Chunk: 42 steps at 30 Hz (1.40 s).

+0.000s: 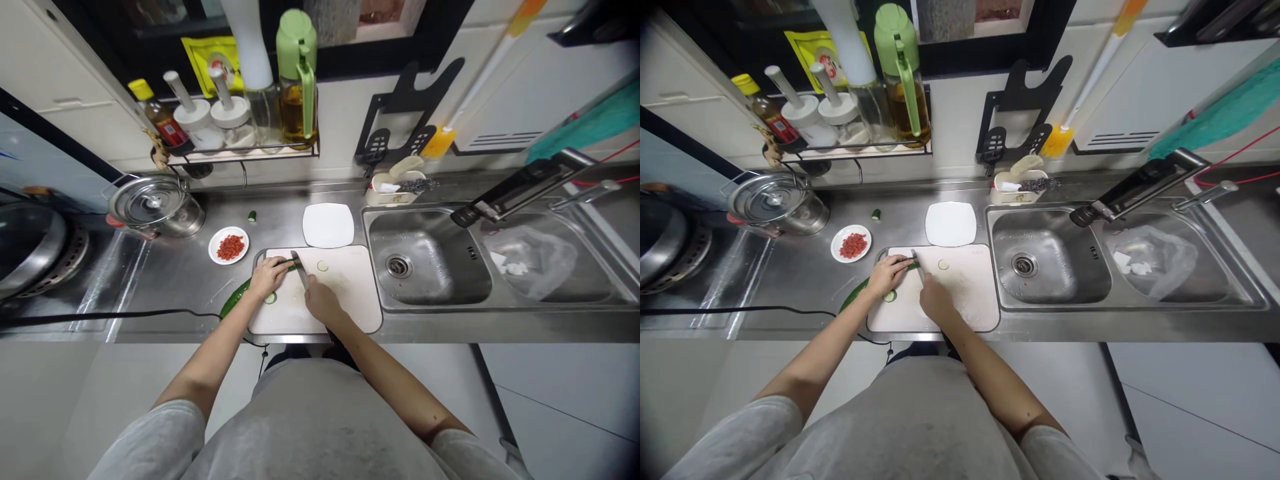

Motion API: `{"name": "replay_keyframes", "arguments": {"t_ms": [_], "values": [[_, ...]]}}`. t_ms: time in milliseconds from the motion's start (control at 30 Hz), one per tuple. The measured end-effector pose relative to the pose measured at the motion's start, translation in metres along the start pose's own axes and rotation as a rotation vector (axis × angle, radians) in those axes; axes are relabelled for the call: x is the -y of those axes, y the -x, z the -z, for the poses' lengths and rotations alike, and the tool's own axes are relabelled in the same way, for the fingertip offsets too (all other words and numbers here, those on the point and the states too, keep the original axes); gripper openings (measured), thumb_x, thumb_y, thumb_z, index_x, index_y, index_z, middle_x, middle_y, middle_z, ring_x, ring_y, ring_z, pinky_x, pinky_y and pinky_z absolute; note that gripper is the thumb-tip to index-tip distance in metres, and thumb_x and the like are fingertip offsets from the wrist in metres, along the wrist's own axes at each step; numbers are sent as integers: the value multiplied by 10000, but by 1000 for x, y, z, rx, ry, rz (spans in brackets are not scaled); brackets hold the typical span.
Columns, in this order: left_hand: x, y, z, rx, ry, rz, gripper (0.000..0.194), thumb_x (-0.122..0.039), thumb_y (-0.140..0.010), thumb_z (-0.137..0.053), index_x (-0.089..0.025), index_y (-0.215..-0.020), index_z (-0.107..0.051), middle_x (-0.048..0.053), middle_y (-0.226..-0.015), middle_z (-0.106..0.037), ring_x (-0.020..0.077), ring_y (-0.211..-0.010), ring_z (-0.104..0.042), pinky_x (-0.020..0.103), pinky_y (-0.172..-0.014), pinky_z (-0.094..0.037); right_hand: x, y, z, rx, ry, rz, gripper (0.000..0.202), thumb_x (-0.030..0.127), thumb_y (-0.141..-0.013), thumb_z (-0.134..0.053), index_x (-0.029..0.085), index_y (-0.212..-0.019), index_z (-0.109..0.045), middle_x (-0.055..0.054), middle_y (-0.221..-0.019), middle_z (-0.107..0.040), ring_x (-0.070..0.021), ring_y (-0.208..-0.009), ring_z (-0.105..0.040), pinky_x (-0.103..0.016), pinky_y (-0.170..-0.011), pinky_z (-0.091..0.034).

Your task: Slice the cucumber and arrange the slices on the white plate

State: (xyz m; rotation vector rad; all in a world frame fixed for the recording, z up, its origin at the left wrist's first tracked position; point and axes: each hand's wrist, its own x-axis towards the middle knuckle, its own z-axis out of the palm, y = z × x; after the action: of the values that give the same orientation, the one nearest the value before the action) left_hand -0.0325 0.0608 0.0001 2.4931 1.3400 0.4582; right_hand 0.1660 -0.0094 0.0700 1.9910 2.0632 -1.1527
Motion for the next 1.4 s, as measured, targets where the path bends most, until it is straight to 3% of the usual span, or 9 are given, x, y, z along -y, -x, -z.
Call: {"name": "replay_keyframes", "arguments": {"t_ms": [500, 1400], "values": [[3, -1, -2, -7, 43, 1, 333, -314, -944, -454, -332, -1227, -628, 37, -1183, -631, 196, -1073, -555, 391, -944, -443, 10, -3, 11, 36, 59, -9, 297, 125, -905, -334, 131, -1193, -408, -126, -956, -646, -228, -933, -630, -286, -721, -431], [7, -4, -4, 2, 89, -1, 324, -298, -936, -455, -309, -1197, -647, 34, -1183, -635, 189, -1065, -568, 394, -936, -455, 14, -17, 2, 29, 24, -19, 311, 122, -874, -373, 142, -1180, -423, -138, -1002, -636, -238, -1009, -622, -297, -798, -451]]}}
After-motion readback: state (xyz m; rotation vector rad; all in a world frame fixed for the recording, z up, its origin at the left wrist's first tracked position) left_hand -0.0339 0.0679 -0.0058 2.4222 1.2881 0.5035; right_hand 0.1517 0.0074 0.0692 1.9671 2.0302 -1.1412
